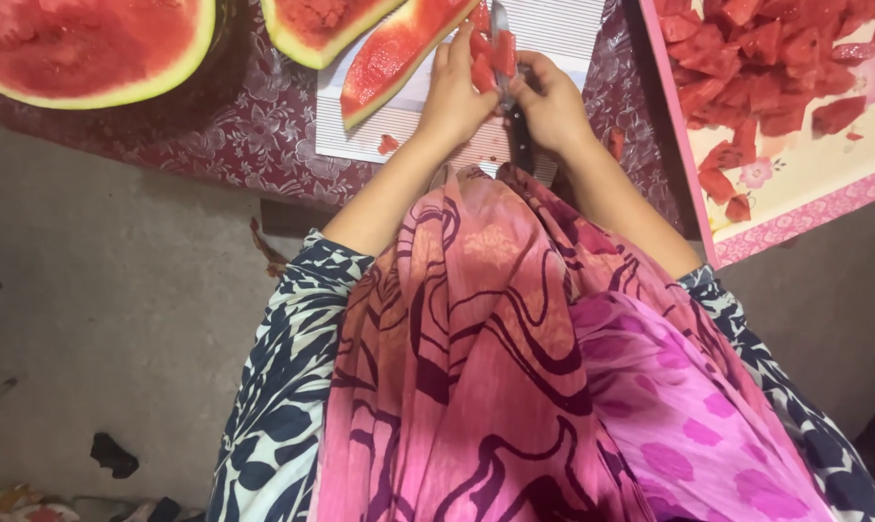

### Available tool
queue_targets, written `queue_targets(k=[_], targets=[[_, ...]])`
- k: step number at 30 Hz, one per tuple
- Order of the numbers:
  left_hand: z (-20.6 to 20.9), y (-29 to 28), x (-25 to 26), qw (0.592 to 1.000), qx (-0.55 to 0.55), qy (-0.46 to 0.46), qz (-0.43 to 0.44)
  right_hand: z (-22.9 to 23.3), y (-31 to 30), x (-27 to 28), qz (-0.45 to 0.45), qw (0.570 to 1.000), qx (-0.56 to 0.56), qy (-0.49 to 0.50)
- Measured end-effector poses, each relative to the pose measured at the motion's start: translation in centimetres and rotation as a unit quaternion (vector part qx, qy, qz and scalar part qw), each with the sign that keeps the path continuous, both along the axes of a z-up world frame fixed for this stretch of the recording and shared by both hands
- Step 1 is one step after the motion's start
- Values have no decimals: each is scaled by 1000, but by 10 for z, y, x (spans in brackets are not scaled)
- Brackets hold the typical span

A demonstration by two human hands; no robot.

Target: Cutting a whole watermelon into slices and then dicing those slices into smaller pieces on a tray.

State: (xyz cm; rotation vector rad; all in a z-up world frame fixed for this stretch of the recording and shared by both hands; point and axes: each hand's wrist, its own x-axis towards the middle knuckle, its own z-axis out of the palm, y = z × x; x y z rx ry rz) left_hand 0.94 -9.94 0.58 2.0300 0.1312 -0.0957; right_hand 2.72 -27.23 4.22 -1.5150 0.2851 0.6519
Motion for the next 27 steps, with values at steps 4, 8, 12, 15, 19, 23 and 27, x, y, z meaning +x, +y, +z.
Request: queue_targets(k=[4,8,12,15,19,23,27], targets=[[15,4,-13,1000,5,18,18,15,-12,4,132,905,-257,-313],[19,3,-21,994,83,-65,15,31,-12,22,130,772,-404,-473],[49,7,-16,990,121,-68,-7,22,-11,22,154,729,-383,-546],[49,7,-20,989,142,-46,-19,17,-15,6,202,735,-376,-527],[44,8,-15,981,179,-59,-50,23,-26,-8,171,806,-349,-447],[61,6,-9,985,163,10,-57,15,-32,-14,146,822,-402,-376],[42,4,-8,989,143,-30,-35,6,-18,-19,178,811,-390,-398]])
